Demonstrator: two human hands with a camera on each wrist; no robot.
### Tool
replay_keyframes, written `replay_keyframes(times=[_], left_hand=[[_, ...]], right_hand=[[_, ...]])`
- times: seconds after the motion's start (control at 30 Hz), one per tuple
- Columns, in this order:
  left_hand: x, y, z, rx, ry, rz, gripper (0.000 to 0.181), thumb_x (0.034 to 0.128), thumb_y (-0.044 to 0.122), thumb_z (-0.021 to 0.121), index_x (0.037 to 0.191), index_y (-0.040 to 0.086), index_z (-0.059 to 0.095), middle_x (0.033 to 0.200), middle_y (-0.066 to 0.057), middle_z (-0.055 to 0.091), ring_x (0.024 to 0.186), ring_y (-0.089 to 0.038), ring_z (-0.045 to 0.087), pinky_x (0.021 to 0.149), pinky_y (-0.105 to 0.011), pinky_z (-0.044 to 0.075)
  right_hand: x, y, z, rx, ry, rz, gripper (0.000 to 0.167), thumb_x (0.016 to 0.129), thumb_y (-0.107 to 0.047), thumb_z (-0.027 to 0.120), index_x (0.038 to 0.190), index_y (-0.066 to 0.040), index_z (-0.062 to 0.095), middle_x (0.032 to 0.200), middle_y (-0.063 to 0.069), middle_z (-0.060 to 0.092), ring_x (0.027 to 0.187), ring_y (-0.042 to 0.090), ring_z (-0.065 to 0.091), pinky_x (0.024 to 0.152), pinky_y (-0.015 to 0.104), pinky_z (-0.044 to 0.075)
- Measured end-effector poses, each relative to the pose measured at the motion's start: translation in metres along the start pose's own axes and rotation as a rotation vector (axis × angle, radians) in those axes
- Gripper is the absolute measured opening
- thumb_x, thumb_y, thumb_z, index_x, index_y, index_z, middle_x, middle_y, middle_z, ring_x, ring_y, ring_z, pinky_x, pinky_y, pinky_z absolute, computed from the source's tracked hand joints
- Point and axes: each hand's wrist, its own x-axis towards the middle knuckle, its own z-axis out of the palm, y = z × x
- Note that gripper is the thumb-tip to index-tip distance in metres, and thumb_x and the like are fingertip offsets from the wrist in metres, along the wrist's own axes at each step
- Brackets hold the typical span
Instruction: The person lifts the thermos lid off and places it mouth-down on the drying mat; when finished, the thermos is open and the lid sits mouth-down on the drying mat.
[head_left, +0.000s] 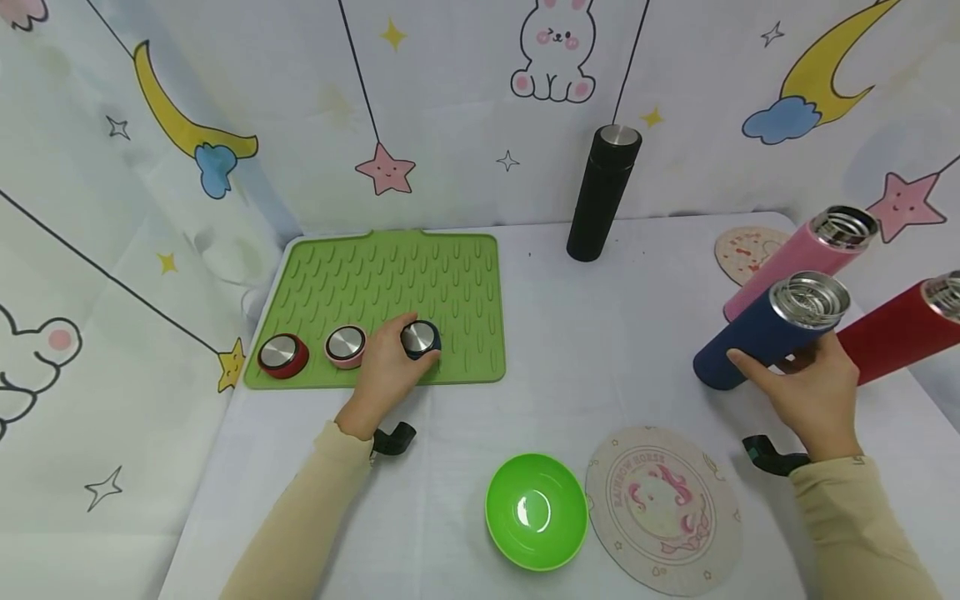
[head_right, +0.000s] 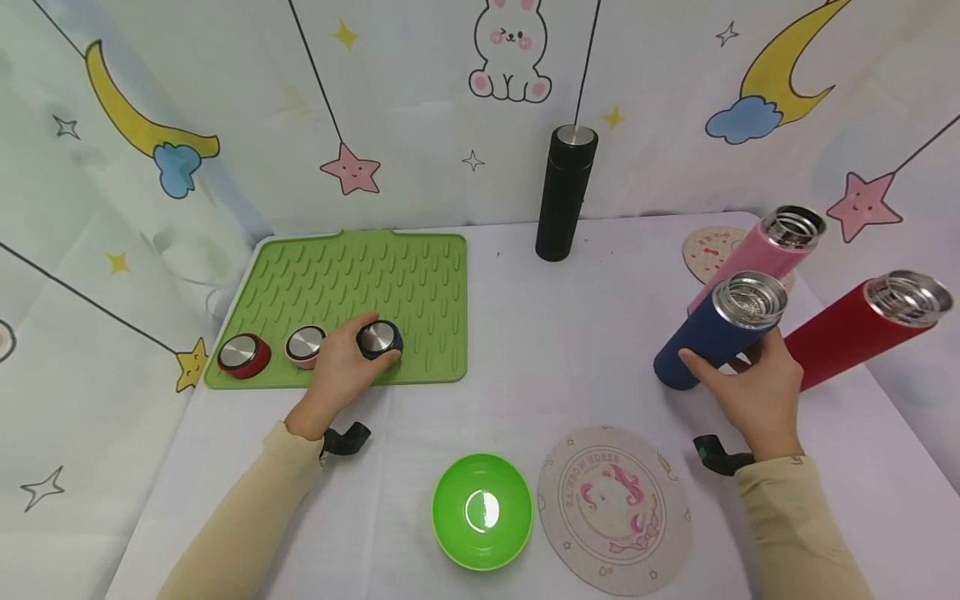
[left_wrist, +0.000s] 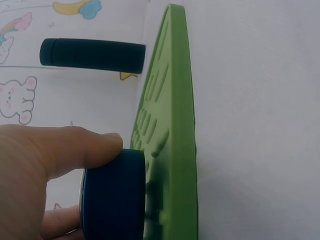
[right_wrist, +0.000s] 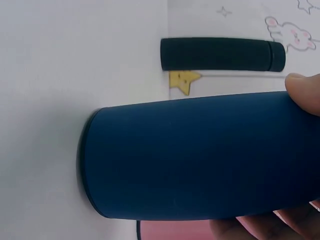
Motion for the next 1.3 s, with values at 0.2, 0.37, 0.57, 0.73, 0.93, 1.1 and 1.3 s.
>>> replay_keyframes(times=[0.2, 0.37, 0.57, 0.73, 0.93, 1.1, 1.3], left_hand=[[-0.001, -0.001, 0.000, 0.000, -0.002, -0.002, 0.071, 0.0885, 0.021, 0.083, 0.148, -0.003, 0.052, 0.146, -0.024, 0.059, 0.136, -0.041, 0.057, 0.110, -0.054, 0.051], [0.000, -0.002, 0.001, 0.010, -0.001, 0.002, 0.071, 0.0884, 0.020, 0.083, 0.148, -0.003, 0.052, 0.145, -0.025, 0.059, 0.135, -0.041, 0.057, 0.109, -0.055, 0.052], [0.000, -0.002, 0.001, 0.018, 0.000, -0.012, 0.070, 0.0889, 0.020, 0.082, 0.148, -0.003, 0.051, 0.146, -0.025, 0.058, 0.136, -0.042, 0.056, 0.110, -0.055, 0.050], [-0.001, -0.001, 0.001, 0.028, -0.001, -0.020, 0.071, 0.0889, 0.020, 0.081, 0.148, -0.003, 0.051, 0.147, -0.026, 0.057, 0.136, -0.042, 0.055, 0.111, -0.056, 0.050], [-0.001, -0.002, 0.001, 0.048, -0.001, -0.020, 0.071, 0.0892, 0.020, 0.080, 0.149, -0.003, 0.050, 0.147, -0.026, 0.056, 0.138, -0.042, 0.054, 0.113, -0.056, 0.049], [-0.002, -0.001, 0.001, 0.049, -0.009, -0.029, 0.071, 0.0896, 0.020, 0.080, 0.149, -0.003, 0.049, 0.148, -0.026, 0.055, 0.139, -0.043, 0.052, 0.114, -0.056, 0.048], [-0.004, 0.000, 0.002, 0.043, -0.007, -0.018, 0.072, 0.0898, 0.020, 0.080, 0.150, -0.002, 0.048, 0.149, -0.026, 0.053, 0.141, -0.042, 0.050, 0.116, -0.056, 0.046]], right_hand=[[0.005, 0.006, -0.005, -0.010, 0.040, 0.052, 0.078, 0.085, -0.031, 0.087, 0.152, -0.034, 0.046, 0.138, -0.007, 0.063, 0.089, -0.011, 0.052, 0.075, -0.004, 0.041], [0.007, 0.006, -0.008, -0.018, 0.064, 0.102, 0.079, 0.087, -0.032, 0.085, 0.154, -0.036, 0.043, 0.154, 0.004, 0.058, 0.092, -0.012, 0.050, 0.076, -0.004, 0.039], [0.008, 0.006, -0.011, 0.009, 0.091, 0.118, 0.080, 0.086, -0.028, 0.086, 0.153, -0.037, 0.045, 0.155, 0.000, 0.057, 0.094, -0.013, 0.051, 0.078, -0.005, 0.039], [0.009, 0.009, -0.012, -0.006, 0.114, 0.142, 0.081, 0.086, -0.028, 0.086, 0.153, -0.040, 0.043, 0.156, -0.002, 0.056, 0.097, -0.012, 0.051, 0.081, -0.002, 0.042], [0.010, 0.012, -0.012, -0.012, 0.084, 0.143, 0.083, 0.089, -0.030, 0.083, 0.156, -0.043, 0.036, 0.161, -0.005, 0.050, 0.106, -0.012, 0.051, 0.094, 0.002, 0.045], [0.009, 0.015, -0.012, -0.033, 0.052, 0.130, 0.082, 0.091, -0.034, 0.081, 0.157, -0.042, 0.034, 0.162, 0.002, 0.049, 0.102, -0.012, 0.048, 0.084, -0.003, 0.042], [0.002, 0.021, -0.010, -0.044, 0.024, 0.143, 0.081, 0.092, -0.037, 0.079, 0.158, -0.038, 0.033, 0.162, 0.007, 0.048, 0.118, -0.005, 0.058, 0.089, -0.004, 0.043]])
